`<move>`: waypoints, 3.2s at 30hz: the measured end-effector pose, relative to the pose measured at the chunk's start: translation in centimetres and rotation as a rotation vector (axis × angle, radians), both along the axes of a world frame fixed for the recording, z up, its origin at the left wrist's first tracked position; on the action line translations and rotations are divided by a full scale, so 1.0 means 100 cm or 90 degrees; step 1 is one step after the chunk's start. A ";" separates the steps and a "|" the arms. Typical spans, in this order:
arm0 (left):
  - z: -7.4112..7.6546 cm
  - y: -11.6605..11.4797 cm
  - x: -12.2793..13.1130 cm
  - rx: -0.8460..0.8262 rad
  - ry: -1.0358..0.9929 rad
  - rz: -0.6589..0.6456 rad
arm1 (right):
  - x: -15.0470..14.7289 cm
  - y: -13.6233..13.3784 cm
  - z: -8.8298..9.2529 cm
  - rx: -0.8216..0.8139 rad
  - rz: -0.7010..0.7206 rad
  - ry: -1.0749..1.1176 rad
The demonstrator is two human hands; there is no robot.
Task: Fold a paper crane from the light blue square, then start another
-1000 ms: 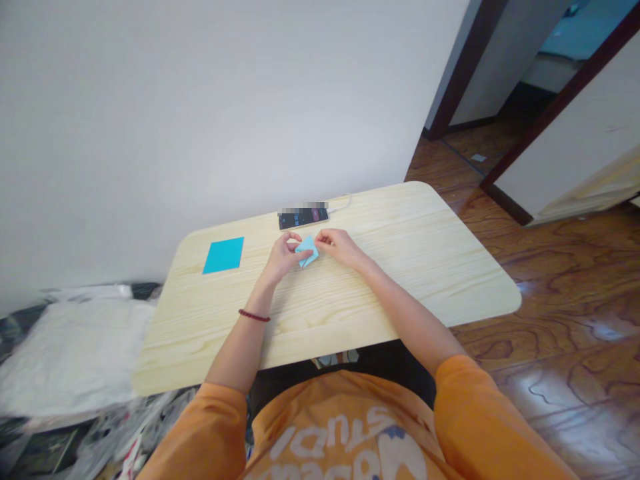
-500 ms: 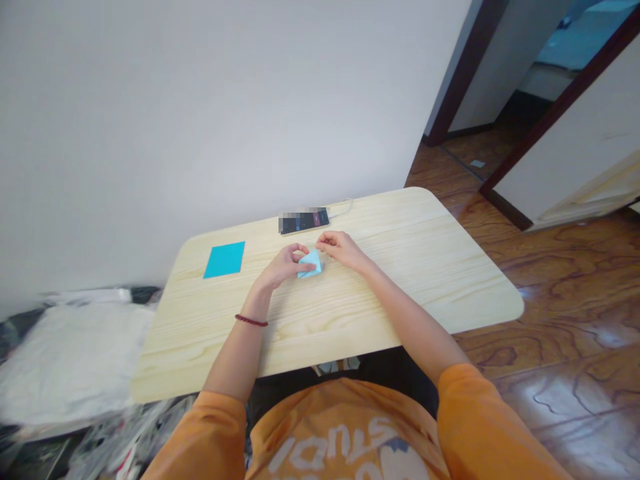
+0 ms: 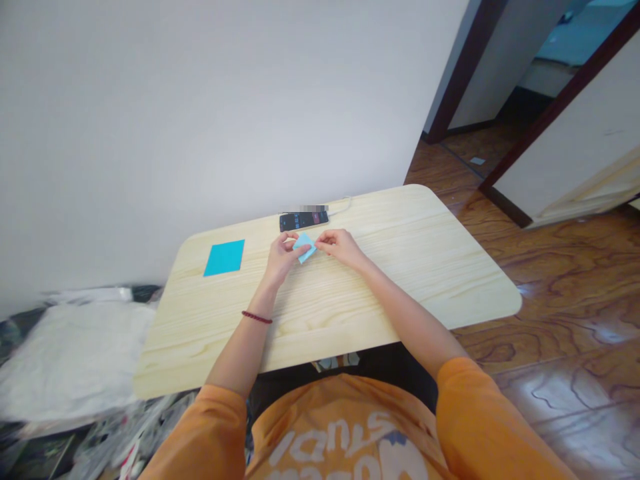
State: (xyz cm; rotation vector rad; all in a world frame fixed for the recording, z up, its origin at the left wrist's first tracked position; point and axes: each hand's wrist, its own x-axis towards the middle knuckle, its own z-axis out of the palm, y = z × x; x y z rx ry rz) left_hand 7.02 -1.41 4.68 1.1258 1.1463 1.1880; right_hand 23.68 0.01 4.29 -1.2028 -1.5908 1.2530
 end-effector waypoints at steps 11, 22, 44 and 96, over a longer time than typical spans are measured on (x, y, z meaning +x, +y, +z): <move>-0.011 0.004 0.001 0.054 0.086 0.016 | 0.002 0.002 -0.003 0.184 0.038 -0.163; -0.011 0.002 -0.006 -0.012 0.168 -0.082 | 0.003 0.001 0.000 0.189 0.050 -0.162; -0.009 0.003 0.004 0.041 0.028 0.015 | -0.002 0.000 -0.005 -0.014 -0.016 0.046; -0.017 -0.004 0.019 0.176 0.098 0.053 | -0.009 0.002 -0.007 0.052 -0.186 0.213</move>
